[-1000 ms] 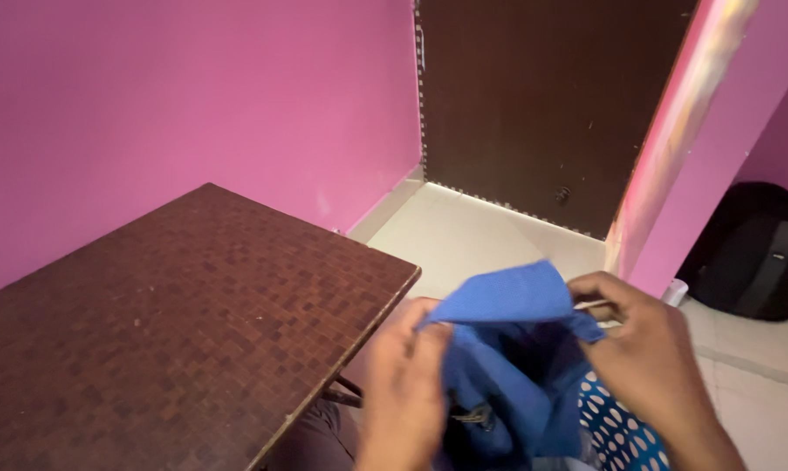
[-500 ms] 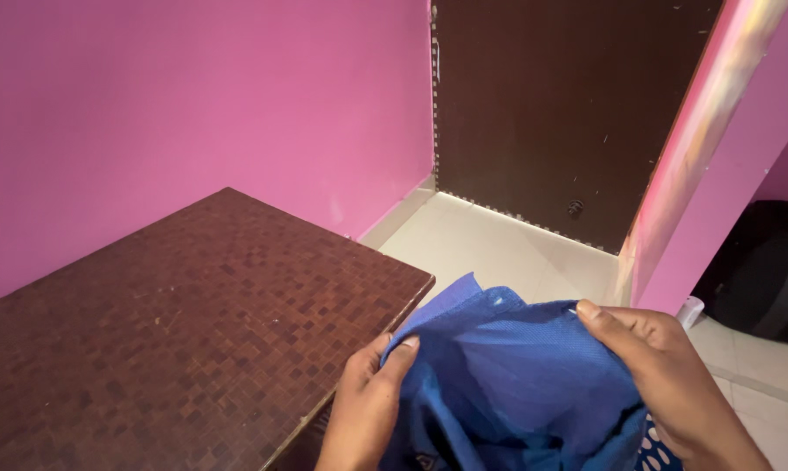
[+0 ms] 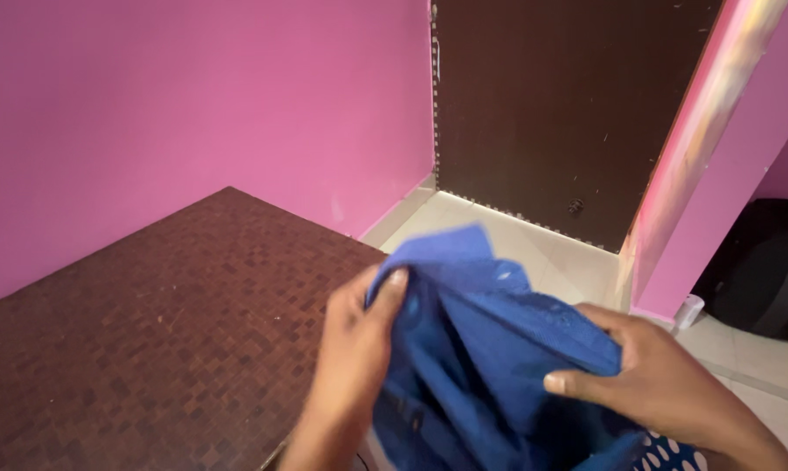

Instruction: The person folds a dark garment and places it into a suitcase. They then retrieve a blue shirt from a laundry basket, spread it on a table, and fasten the buttons from the collar down to the mid-chest.

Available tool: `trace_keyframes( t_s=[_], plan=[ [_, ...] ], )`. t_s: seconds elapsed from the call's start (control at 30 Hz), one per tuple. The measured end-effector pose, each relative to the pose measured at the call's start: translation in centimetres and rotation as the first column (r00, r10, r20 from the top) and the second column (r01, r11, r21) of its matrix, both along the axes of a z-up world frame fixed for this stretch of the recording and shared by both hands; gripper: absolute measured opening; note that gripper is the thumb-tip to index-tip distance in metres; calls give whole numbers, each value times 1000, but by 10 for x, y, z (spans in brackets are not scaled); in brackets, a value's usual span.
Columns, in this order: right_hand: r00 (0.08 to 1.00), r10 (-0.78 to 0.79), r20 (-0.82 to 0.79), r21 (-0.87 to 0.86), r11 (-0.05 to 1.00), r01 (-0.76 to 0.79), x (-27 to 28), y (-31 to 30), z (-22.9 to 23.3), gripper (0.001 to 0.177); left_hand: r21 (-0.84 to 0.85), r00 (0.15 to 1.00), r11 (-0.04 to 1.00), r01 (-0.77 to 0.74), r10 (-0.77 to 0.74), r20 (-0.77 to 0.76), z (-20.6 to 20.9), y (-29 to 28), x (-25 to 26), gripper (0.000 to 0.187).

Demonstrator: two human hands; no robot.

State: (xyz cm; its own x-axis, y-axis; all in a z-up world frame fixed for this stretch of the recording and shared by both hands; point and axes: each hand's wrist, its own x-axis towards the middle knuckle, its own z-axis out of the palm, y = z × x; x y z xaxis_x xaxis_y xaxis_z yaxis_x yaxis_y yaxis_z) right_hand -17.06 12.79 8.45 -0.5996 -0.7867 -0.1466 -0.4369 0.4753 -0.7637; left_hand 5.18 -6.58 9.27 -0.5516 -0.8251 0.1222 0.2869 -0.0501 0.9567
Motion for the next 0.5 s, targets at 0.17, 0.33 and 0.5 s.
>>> trace_keyframes(
  t_s=[0.17,0.33,0.5],
  plan=[
    [886,-327,-329,-133,945,299,-35,3,-10,41,-307,970,925,225,-181,165,83,-21,25,17],
    [891,-437,-121,-673,696,250,-57,18,10,28,-625,787,598,501,-16,616,102,-34,67,34],
    [928,-345,-142,-805,586,95,-25,10,41,23,-749,628,629,207,501,595,78,-41,73,38]
  ],
)
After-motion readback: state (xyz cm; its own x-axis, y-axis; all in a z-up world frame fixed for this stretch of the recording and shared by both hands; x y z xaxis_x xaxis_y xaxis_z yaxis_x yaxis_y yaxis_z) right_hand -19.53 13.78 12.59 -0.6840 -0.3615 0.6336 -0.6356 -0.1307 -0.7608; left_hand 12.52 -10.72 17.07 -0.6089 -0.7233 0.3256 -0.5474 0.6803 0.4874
